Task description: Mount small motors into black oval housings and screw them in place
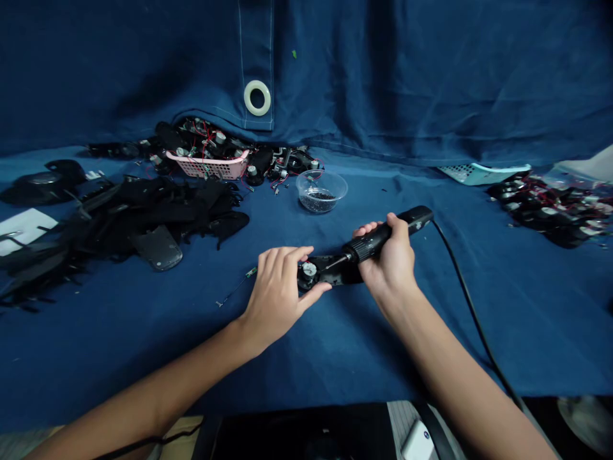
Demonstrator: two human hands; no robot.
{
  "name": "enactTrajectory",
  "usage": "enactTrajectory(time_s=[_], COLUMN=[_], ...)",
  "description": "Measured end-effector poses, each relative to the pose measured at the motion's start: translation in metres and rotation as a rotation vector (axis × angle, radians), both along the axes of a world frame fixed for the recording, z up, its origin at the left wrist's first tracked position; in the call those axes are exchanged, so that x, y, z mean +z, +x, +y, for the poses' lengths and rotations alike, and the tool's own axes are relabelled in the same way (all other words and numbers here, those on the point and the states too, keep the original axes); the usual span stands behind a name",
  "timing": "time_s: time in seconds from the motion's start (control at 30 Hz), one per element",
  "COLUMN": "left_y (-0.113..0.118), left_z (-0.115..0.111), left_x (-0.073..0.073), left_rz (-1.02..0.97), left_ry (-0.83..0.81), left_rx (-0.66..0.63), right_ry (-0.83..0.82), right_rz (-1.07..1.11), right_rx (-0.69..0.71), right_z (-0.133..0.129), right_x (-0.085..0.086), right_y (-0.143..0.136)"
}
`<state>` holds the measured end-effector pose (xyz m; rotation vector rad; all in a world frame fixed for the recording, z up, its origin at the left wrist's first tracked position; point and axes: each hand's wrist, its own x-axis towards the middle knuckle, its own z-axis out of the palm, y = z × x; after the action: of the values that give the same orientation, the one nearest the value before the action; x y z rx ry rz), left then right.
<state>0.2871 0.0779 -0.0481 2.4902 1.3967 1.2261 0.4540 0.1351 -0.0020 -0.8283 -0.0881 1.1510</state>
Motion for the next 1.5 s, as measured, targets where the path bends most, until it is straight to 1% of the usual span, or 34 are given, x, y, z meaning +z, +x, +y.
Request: enactTrajectory(time_s=[0.1,0.2,0.27,0.4,0.5,0.63,0.77,0.93,1.0,1.2,1.37,1.43,1.5], left_y=[-0.004,-0.008,-0.008,-0.007,-0.007,-0.007,-0.006,-0.006,-0.006,-0.006,-0.006,-0.007,-0.007], left_z=[0.008,0.015,0.018,0.018,0.017,0.018,0.018,0.016,0.017,0.018,0.02,0.02,0.021], left_x=[-0.006,-0.013,-0.016,-0.019,-0.02,-0.023,-0.023,-0.022,-0.022,-0.022,-0.025,-0.026,-0.026], left_rz=[0.086,0.176,0.206,0.197,0.189,0.193,0.201,0.207,0.211,0.216,0.231,0.248,0.26], left_ry=[-0.119,-0.222,-0.261,-0.263,-0.249,-0.234,-0.229,-0.228,-0.228,-0.232,-0.192,-0.175,-0.177], left_rx=[-0.113,-0.188,-0.188,-0.175,-0.177,-0.18,-0.18,-0.179,-0.177,-0.179,-0.17,-0.164,-0.163], right_ry=[0.048,0.131,0.182,0.263,0.294,0.323,0.354,0.278,0.278,0.329,0.311,0.286,0.259], right_rz=[-0.063,-0.228,-0.357,-0.545,-0.641,-0.704,-0.694,-0.588,-0.573,-0.542,-0.527,-0.476,-0.405], right_rx=[-0.036,-0.068,-0.087,-0.13,-0.142,-0.108,-0.098,-0.131,-0.113,0.088,0.287,0.304,0.268], right_z=[0.006,0.009,0.01,0.011,0.012,0.011,0.005,-0.003,-0.005,-0.006,-0.011,-0.014,-0.016], right_x=[0.003,0.004,0.003,-0.001,-0.004,-0.006,-0.002,0.005,0.006,0.003,0.006,0.008,0.011], right_y=[0.01,0.015,0.015,0.007,-0.002,-0.012,-0.022,-0.031,-0.031,-0.028,-0.038,-0.043,-0.048])
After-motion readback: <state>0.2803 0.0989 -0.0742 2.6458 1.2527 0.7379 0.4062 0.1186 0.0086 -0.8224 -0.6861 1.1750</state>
